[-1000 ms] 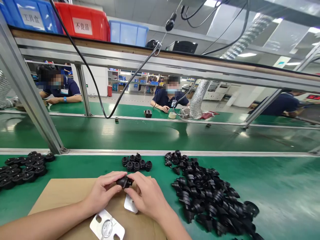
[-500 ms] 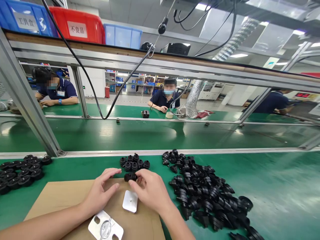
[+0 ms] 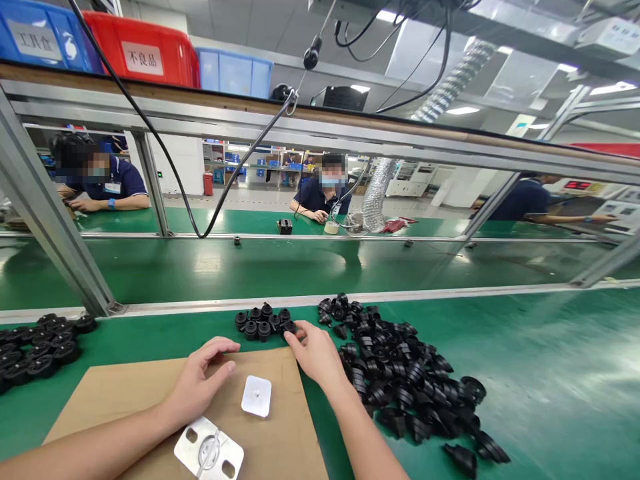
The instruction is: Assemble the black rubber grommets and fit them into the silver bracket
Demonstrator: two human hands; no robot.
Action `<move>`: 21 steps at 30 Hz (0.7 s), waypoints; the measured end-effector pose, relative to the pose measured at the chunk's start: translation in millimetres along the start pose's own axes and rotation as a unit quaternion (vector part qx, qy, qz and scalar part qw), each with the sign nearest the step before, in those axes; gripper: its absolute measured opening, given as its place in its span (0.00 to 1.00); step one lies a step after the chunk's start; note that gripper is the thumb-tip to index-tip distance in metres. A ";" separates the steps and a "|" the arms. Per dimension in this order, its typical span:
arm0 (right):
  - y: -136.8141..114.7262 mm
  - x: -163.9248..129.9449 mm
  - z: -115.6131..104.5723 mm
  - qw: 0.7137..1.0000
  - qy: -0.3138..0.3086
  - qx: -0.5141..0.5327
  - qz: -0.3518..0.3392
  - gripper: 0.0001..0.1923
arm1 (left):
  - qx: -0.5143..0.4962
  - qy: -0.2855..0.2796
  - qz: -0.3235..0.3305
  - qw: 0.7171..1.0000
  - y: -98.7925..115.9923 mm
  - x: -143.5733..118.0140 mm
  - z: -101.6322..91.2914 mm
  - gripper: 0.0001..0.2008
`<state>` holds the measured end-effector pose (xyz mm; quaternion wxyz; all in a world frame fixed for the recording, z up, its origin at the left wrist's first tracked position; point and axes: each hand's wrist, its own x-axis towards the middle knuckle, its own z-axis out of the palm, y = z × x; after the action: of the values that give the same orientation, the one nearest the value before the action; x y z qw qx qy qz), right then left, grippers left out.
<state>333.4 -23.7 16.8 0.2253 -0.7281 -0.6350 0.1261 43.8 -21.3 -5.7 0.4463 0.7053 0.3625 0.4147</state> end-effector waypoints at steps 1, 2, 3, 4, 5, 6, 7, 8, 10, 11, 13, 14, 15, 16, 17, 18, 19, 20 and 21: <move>0.8 0.9 1.6 1.000 -0.002 -0.001 -0.005 0.22 | 0.001 -0.002 0.000 1.000 -0.1 0.0 -0.2 0.11; 2.6 2.0 1.5 1.000 0.002 -0.007 -0.006 0.21 | 0.002 -0.005 0.001 1.000 -0.4 -0.1 -0.2 0.11; 5.2 3.2 0.1 1.000 0.012 -0.020 -0.001 0.21 | 0.003 -0.008 0.001 1.000 -1.0 -0.3 -0.1 0.11; 8.4 4.7 -2.3 0.999 0.030 -0.038 0.008 0.22 | 0.004 -0.013 0.000 1.000 -1.6 -0.6 0.2 0.11; 11.9 6.7 -5.0 0.997 0.054 -0.060 0.021 0.22 | 0.006 -0.016 0.000 1.000 -2.3 -0.9 0.8 0.11; 15.4 8.9 -7.8 0.993 0.080 -0.083 0.035 0.22 | 0.008 -0.018 0.001 1.000 -2.6 -1.2 1.5 0.11; 18.6 11.3 -10.3 0.988 0.104 -0.105 0.050 0.22 | 0.011 -0.018 0.003 1.000 -2.3 -1.2 2.3 0.11; 21.3 13.8 -12.4 0.983 0.121 -0.124 0.064 0.23 | 0.019 -0.020 0.007 1.000 -1.1 -0.8 2.9 0.11; 24.8 18.2 -15.3 0.977 0.133 -0.148 0.081 0.23 | 0.077 -0.041 0.026 0.996 4.8 2.2 1.4 0.12; 26.0 20.1 -16.2 0.976 0.130 -0.153 0.085 0.22 | 0.122 -0.059 0.037 0.990 9.4 5.2 -1.7 0.12; 30.0 23.8 -17.2 0.978 0.118 -0.152 0.086 0.22 | 0.219 -0.092 0.050 0.970 21.1 14.9 -15.7 0.12; 33.6 26.3 -17.0 0.979 0.112 -0.148 0.086 0.22 | 0.262 -0.098 0.046 0.959 27.3 20.9 -27.5 0.12; 38.6 29.5 -16.0 0.981 0.104 -0.141 0.086 0.22 | 0.302 -0.092 0.035 0.948 33.5 27.0 -42.5 0.11; 44.8 33.4 -14.3 0.983 0.093 -0.131 0.089 0.21 | 0.342 -0.077 0.015 0.937 39.3 32.5 -60.4 0.11; 51.7 37.8 -12.0 0.986 0.074 -0.115 0.099 0.21 | 0.385 -0.058 -0.014 0.921 44.5 37.0 -80.5 0.10; 58.6 42.0 -9.3 0.988 0.055 -0.098 0.104 0.20 | 0.429 -0.034 -0.052 0.901 48.9 40.0 -101.9 0.09; 64.9 45.6 -6.8 0.990 0.039 -0.085 0.107 0.20 | 0.469 -0.008 -0.093 0.878 52.4 41.6 -123.8 0.08; 69.8 48.0 -4.9 0.991 0.027 -0.074 0.108 0.21 | 0.505 0.017 -0.138 0.852 54.9 42.0 -145.3 0.07; 72.9 49.0 -4.1 0.992 0.021 -0.066 0.105 0.21 | 0.535 0.039 -0.181 0.824 56.3 41.6 -165.7 0.08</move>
<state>406.4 17.0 -10.3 0.1750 -0.8067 -0.5569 0.0919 -82.5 50.8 100.2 0.0511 0.7383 0.6658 0.0944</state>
